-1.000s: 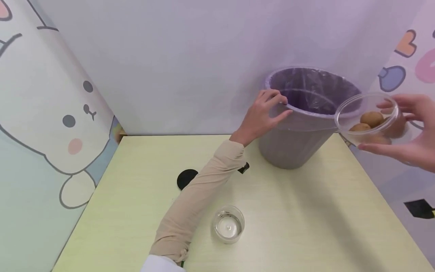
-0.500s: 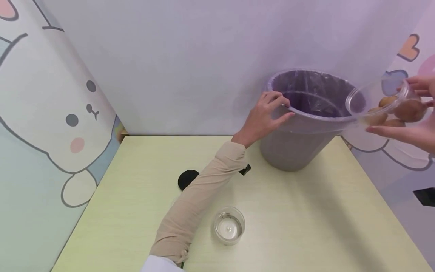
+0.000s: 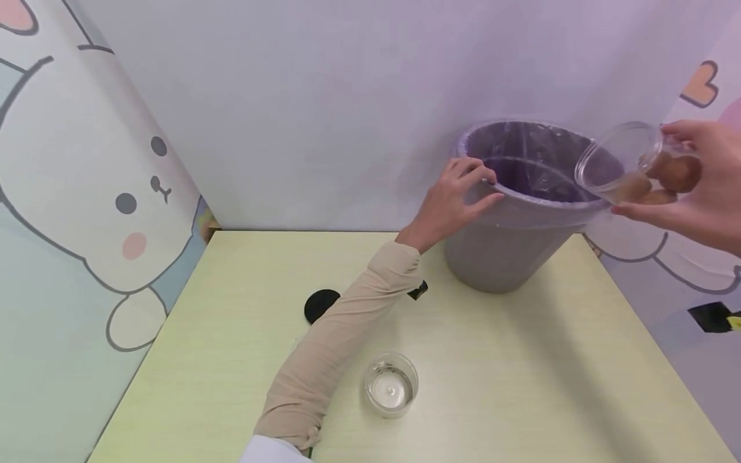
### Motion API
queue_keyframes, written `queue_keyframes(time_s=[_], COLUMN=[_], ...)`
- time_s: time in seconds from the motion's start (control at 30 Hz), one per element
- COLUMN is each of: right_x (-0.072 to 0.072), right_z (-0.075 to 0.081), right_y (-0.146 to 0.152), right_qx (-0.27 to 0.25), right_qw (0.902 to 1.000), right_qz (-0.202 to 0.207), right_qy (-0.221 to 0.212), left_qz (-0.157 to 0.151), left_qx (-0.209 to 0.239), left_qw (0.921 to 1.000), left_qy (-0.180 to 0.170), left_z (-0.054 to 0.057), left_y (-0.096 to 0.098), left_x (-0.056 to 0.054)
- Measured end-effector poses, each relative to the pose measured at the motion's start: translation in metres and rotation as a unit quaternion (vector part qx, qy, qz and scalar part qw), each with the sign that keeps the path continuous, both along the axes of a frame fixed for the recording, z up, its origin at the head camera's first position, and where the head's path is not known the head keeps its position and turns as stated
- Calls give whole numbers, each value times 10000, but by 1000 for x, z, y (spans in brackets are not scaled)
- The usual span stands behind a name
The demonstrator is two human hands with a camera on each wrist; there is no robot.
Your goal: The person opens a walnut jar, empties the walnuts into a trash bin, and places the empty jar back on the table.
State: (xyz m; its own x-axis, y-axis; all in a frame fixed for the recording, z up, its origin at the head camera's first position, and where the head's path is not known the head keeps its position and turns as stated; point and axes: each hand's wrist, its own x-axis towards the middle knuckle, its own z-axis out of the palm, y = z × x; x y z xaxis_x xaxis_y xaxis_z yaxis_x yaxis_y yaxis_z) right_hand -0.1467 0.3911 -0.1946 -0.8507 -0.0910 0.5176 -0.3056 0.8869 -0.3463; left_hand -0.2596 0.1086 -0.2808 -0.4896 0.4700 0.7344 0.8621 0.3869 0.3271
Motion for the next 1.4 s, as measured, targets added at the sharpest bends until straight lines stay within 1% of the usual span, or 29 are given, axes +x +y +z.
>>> queue_keyframes(time_s=[0.03, 0.1, 0.17, 0.27, 0.33, 0.4, 0.5, 0.63, 0.7, 0.9, 1.13, 1.27, 1.4], right_x=[0, 1, 1, 1, 0, 0, -1, -4, -6, -10, -12, -13, -13], right_z=[2, 6, 8, 8, 8, 8, 9, 11, 12, 14, 16, 14, 12], right_y=[-1, -3, -5, -8, -9, -10, -12, -14, -14, -16, -19, -20, -21], right_qx=[140, 506, 847, 1103, 1144, 1075, 1149, 1381, 1406, 1670, 2064, 1998, 2037], right_qw=[9999, 9987, 9958, 9917, 9907, 9924, 9920, 9885, 9879, 9826, 9748, 9762, 9750], right_qz=[-66, -83, -11, 71, 62, -7, -20, -54, -54, -27, -132, -179, -225], right_qy=[-64, 24, 338, 654, 729, 592, 515, 617, 654, 812, 832, 822, 860], left_qz=[1, 7, 2, -12, -29, -34, -24, -15, -17, -29, -39, -26, -26], left_qx=[-9, -28, -21, 0, 15, 15, -20, -20, -7, -48, 30, 2, -28], left_qw=[10000, 10000, 10000, 10000, 10000, 10000, 10000, 10000, 10000, 9998, 10000, 10000, 10000], left_qy=[12, 4, -21, -63, -45, -26, -88, -87, -55, -174, -23, -29, -77], left_z=[0, -1, -1, 0, 1, 1, 1, 1, 1, 2, 1, 1, 2], left_y=[0, 1, 0, -1, -1, -1, -1, -2, -2, -2, -3, -4, -5], left_x=[0, 1, 1, 2, 1, 0, 0, -1, -1, -3, -4, -3, -3])
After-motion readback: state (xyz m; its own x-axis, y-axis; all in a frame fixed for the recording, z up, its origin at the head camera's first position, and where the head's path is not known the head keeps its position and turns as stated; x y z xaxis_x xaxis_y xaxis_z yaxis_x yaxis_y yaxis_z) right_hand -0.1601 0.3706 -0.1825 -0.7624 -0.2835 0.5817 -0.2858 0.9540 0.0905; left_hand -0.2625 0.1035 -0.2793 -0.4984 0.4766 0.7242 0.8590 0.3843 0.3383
